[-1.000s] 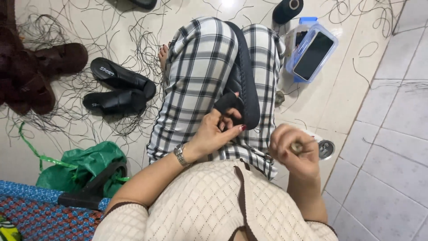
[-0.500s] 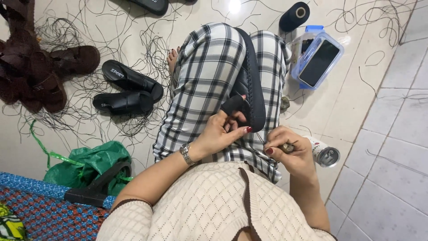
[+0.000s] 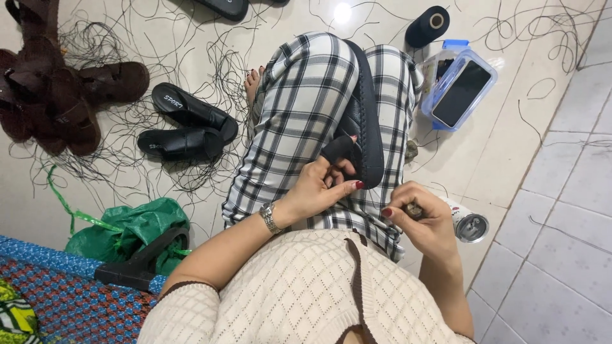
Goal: Hand-sewing the upper component of a black sandal to its sole using a needle and thread.
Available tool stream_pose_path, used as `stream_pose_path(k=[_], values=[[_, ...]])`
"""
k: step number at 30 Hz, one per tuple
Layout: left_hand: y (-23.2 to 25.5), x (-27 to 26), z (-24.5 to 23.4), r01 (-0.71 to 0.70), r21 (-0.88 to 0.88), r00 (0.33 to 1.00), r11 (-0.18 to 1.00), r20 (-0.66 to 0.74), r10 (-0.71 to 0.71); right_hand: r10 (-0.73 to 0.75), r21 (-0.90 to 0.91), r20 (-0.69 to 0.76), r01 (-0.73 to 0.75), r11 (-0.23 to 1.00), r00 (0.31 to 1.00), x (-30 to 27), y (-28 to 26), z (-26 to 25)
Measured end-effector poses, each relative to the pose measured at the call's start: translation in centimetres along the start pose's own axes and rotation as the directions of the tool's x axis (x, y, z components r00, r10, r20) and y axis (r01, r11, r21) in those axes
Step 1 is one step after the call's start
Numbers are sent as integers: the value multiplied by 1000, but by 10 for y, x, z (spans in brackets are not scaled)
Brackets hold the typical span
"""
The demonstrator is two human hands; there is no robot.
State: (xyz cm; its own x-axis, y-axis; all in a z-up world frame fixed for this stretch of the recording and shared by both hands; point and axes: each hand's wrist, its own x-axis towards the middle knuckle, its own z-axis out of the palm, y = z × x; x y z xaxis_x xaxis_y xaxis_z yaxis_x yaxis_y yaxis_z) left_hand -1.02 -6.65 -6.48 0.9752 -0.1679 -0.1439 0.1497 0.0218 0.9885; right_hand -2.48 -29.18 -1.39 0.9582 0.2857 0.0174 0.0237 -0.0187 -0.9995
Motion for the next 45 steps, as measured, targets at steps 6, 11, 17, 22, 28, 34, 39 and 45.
stream_pose_path(k=[6,11,17,22,28,34,39,45], values=[[-22,-4,4,-15,17,1000,1000,-20,16,-25,74,83,19,997,996,-8,5,-8],[-23,-1,-10,35,61,995,998,88,-41,-61,156,-51,68,985,997,-30,25,-25],[-1,8,-117,-24,-366,999,930,-33,13,-20,-287,-147,-23,958,989,-39,20,-44],[-23,1,-234,-63,-430,691,900,-670,-272,-90,282,165,40,959,982,-40,41,-41],[-89,-19,-294,-46,-610,349,791,-752,-559,1,83,100,-10,997,995,-26,33,-26],[7,10,-150,145,233,815,962,-579,17,163,48,-54,-160,986,985,-2,14,1],[-6,-6,-28,-593,623,733,510,155,663,194,149,-184,-167,975,964,-22,23,-20],[-42,-4,17,-288,860,892,423,79,446,-32,-276,-136,-6,961,990,-13,-11,13]])
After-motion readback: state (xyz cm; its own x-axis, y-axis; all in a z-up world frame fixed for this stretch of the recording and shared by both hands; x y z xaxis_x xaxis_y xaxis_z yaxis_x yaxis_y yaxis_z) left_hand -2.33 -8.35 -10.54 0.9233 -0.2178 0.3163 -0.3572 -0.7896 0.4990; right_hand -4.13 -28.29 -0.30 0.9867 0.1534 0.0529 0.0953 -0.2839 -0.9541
